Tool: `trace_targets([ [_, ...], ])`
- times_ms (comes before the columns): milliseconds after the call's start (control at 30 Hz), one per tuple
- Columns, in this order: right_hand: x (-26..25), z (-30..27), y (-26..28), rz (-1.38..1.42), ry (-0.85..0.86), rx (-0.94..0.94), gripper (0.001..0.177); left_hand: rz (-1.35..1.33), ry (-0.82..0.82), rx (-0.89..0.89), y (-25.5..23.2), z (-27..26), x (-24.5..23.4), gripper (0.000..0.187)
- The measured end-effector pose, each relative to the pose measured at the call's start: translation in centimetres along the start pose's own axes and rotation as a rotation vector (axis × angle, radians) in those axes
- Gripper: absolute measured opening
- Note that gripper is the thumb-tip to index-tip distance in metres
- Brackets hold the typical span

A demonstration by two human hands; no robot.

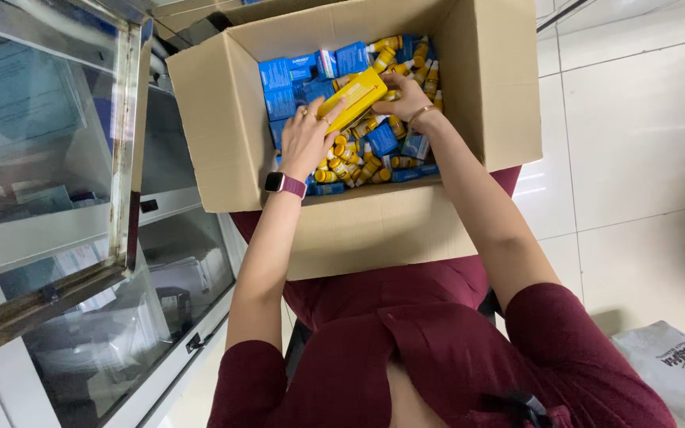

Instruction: Unpacking medical bottles and boxed medications from a shipping carton and placing them into a storage cabinet.

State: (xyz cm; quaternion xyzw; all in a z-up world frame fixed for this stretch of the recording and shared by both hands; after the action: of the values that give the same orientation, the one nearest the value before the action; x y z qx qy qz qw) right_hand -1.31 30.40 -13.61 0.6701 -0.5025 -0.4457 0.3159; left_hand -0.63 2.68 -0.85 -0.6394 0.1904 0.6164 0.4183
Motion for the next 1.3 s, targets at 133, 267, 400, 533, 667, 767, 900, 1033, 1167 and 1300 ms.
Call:
trace_targets([
  [133,-0.3,-1.5,3.0,0.245,0.135,0.138,0.066,0.032,0.041,-0.003,0.2,0.1,0.5,0.073],
  [267,0.2,-0.7,2.4,0.504,0.182,0.212,0.055,0.036,0.056,-0.012,0.7,-0.6,2.9,0.081],
  [400,1.2,0.3,0.6,0.356,0.079,0.146,0.053,0.041,0.111,-0.038,-0.2,-0.3,2.0,0.094],
  [533,1.8,1.4,-1.2,0.356,0.047,0.07,0.055,0.101,0.179,-0.066,0.4,-0.8,3.9,0.102],
  [667,1.6,1.9,-1.2,0.288,-0.002,0.14,0.056,0.164,0.152,-0.047,1.5,-0.9,5.1,0.106],
  [767,1.4,3.6,-3.0,0.356,-0.05,0.08,0.047,0.007,0.084,-0.072,1.1,-0.4,2.2,0.094],
  [900,0.4,3.9,-2.0,0.626,-0.068,0.244,0.042,-0.076,-0.066,-0.073,-1.3,0.2,-2.7,0.069],
  [1033,-0.2,6.3,-6.1,0.468,-0.232,0.203,0.044,-0.101,-0.235,-0.104,-4.2,0.4,-10.5,0.048],
  [1167,-0.1,5.5,-4.4,0.406,-0.239,0.207,0.045,-0.176,-0.573,-0.056,-8.4,0.5,-23.8,0.038],
  [1300,0.0,3.7,-1.6,0.286,-0.232,0.194,0.043,-0.265,-0.804,0.158,-10.4,1.0,-35.9,0.036],
])
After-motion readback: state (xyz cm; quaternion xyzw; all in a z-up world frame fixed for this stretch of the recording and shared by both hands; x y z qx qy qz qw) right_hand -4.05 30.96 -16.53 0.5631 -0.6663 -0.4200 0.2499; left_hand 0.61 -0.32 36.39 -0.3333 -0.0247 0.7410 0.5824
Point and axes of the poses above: each hand's wrist, its own z-axis towards the middle knuckle, its own x-axis out of the palm, y = z × x, the point moved 1 cm from there along z, towards the middle knuckle, and after that the axes turned 13 degrees about x, right-handed, at the moved point
